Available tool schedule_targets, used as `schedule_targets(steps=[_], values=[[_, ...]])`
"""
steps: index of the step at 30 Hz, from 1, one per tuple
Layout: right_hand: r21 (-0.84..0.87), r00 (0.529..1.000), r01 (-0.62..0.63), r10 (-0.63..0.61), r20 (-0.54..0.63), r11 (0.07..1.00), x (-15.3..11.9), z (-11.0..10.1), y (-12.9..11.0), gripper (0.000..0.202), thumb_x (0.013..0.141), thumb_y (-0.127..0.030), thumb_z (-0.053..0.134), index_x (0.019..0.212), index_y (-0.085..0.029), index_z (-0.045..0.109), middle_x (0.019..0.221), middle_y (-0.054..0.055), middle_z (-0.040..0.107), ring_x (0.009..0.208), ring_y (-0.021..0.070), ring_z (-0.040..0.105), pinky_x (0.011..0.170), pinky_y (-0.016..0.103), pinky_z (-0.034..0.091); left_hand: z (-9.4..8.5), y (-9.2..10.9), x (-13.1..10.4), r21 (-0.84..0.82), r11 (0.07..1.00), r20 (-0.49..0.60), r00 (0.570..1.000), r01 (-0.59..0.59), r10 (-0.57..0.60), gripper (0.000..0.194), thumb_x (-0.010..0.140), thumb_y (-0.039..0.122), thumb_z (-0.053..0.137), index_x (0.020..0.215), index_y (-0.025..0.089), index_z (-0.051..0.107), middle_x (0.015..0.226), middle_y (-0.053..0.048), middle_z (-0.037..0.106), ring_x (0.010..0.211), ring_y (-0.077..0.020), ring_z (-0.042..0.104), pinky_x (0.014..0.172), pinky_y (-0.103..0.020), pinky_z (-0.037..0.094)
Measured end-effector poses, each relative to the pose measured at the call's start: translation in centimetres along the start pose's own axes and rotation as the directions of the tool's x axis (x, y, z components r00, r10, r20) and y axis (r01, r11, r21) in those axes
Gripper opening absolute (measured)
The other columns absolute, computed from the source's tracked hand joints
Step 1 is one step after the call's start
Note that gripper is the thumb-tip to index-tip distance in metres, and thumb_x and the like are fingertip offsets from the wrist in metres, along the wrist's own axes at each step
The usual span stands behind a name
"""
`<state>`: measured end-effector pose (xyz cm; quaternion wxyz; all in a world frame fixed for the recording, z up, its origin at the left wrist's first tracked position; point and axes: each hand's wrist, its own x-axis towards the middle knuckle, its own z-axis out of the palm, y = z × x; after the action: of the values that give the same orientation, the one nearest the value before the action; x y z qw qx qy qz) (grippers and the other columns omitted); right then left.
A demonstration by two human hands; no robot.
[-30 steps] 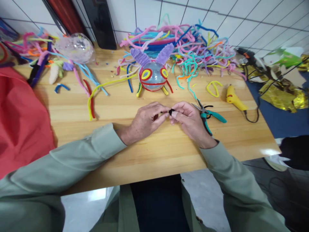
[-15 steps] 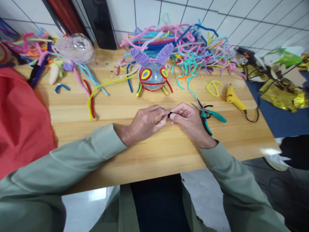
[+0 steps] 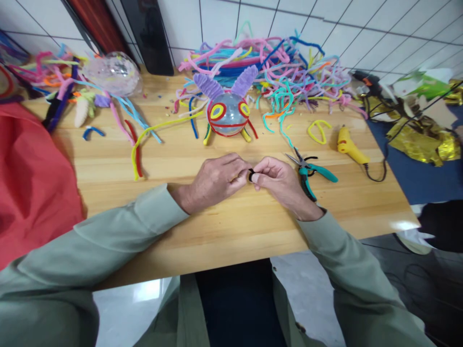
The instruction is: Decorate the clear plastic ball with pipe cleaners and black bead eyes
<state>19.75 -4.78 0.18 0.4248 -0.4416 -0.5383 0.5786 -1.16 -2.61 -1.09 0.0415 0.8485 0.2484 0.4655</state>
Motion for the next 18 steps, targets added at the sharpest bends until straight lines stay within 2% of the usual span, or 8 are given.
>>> schedule_targets(steps=[5, 9, 13, 15, 18], values=[[0.025, 0.999, -0.018, 0.019, -0.028, 1.000, 0.08, -0.14, 0.26, 0.026, 0.081, -0.036, 0.091, 0.089, -0.022, 0.071, 0.071, -0.004, 0.070, 0.060, 0.0107, 0.061, 0.059, 0.026, 0.049, -0.13, 0.06, 0.26, -0.102, 0.993, 0.003, 0.998, 0.066, -0.066, 0.011, 0.100, 0.012, 0.065, 0.104, 0.018, 0.073, 0.087, -0.003, 0.078, 0.075, -0.0128, 0.071, 0.067, -0.023, 0.054], [0.080, 1.000, -0.011, 0.013, -0.026, 0.997, 0.09, -0.27, 0.15, 0.028, 0.084, -0.037, 0.088, 0.101, -0.023, 0.073, 0.080, -0.002, 0.074, 0.067, 0.0122, 0.066, 0.061, 0.026, 0.052, -0.16, 0.00, 0.27, -0.167, 0.967, -0.011, 0.981, 0.192, -0.196, 0.009, 0.097, 0.012, 0.068, 0.092, 0.018, 0.072, 0.078, 0.000, 0.074, 0.066, -0.0109, 0.064, 0.063, -0.023, 0.050], [0.101, 0.999, 0.004, 0.000, -0.035, 0.995, 0.10, -0.17, 0.10, 0.032, 0.082, -0.036, 0.090, 0.105, -0.024, 0.070, 0.089, -0.001, 0.077, 0.074, 0.0134, 0.070, 0.063, 0.026, 0.054, -0.15, -0.14, 0.27, -0.197, 0.935, -0.033, 0.951, 0.295, -0.307, 0.009, 0.095, 0.014, 0.070, 0.087, 0.018, 0.073, 0.073, 0.001, 0.070, 0.060, -0.0099, 0.057, 0.058, -0.024, 0.044], [0.117, 0.999, 0.007, -0.003, -0.035, 0.993, 0.11, -0.07, 0.16, 0.034, 0.082, -0.036, 0.090, 0.106, -0.025, 0.069, 0.093, 0.000, 0.078, 0.078, 0.0141, 0.071, 0.064, 0.026, 0.055, -0.09, -0.14, 0.25, -0.198, 0.932, -0.052, 0.946, 0.304, -0.320, 0.009, 0.095, 0.013, 0.070, 0.088, 0.019, 0.073, 0.073, 0.002, 0.070, 0.060, -0.0097, 0.056, 0.057, -0.024, 0.043], [0.134, 0.999, 0.003, 0.003, -0.045, 0.991, 0.16, 0.04, 0.28, 0.039, 0.079, -0.038, 0.094, 0.106, -0.025, 0.068, 0.096, 0.000, 0.078, 0.080, 0.0142, 0.072, 0.065, 0.025, 0.057, 0.08, 0.04, 0.18, -0.197, 0.946, -0.077, 0.958, 0.257, -0.277, 0.009, 0.094, 0.011, 0.072, 0.089, 0.018, 0.073, 0.073, 0.002, 0.070, 0.061, -0.0096, 0.058, 0.058, -0.023, 0.044]])
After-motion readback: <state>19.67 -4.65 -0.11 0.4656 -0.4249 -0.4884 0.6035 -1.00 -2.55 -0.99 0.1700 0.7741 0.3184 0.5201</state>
